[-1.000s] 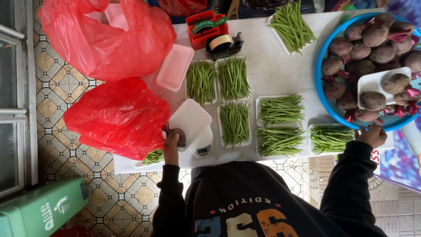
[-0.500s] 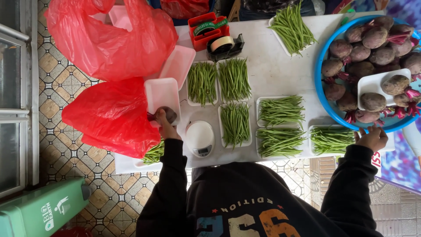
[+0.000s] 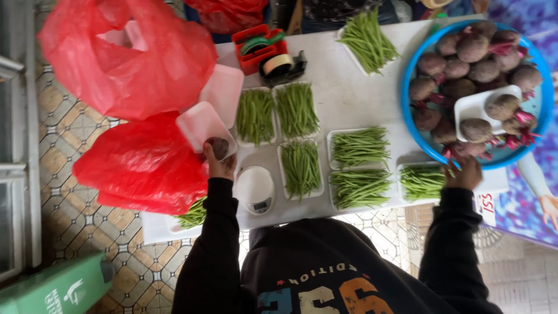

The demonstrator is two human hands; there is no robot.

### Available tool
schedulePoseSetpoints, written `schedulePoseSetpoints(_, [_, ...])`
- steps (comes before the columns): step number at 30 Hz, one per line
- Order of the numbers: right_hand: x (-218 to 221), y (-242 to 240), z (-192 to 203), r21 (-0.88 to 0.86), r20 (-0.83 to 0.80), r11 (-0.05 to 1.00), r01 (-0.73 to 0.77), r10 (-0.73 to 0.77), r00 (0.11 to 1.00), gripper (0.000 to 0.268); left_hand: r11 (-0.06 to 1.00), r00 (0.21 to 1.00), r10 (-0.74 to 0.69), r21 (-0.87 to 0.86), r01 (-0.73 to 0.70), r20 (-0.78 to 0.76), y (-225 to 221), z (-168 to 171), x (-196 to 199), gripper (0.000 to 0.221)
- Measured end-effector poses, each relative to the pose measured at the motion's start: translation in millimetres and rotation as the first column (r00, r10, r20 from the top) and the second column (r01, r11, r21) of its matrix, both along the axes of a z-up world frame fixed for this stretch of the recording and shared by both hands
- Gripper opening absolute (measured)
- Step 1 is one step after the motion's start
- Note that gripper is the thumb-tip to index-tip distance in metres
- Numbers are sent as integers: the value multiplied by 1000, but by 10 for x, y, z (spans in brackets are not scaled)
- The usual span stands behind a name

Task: Weighing beets on a digital scale and placing them into foam trays for packaging.

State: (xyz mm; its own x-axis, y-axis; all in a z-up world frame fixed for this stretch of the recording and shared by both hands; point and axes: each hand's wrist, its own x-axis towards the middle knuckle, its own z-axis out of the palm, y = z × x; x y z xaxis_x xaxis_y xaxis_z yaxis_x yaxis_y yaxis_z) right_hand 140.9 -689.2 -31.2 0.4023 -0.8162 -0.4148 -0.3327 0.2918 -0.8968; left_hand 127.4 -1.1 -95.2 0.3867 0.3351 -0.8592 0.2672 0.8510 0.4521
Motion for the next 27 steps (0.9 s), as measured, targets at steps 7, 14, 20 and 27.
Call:
schedulePoseSetpoints(7, [448, -219, -685, 198, 177, 972, -128, 93, 980, 26, 992, 985, 110, -82, -100, 132, 21, 28, -102, 108])
schedulePoseSetpoints(14, [771, -225, -946, 182, 140, 973, -142, 117, 983, 30, 988, 982, 130, -100, -117, 140, -10, -44, 4, 114])
schedulePoseSetpoints(20, [646, -24, -687, 179, 146, 949, -261, 236, 961, 27, 995, 988, 64, -84, -52, 138, -179, 415, 26, 123])
schedulePoseSetpoints(27, [433, -13, -707, 169, 112, 943, -288, 272, 956, 31, 995, 991, 64, -78, -55, 117, -112, 269, -9, 126])
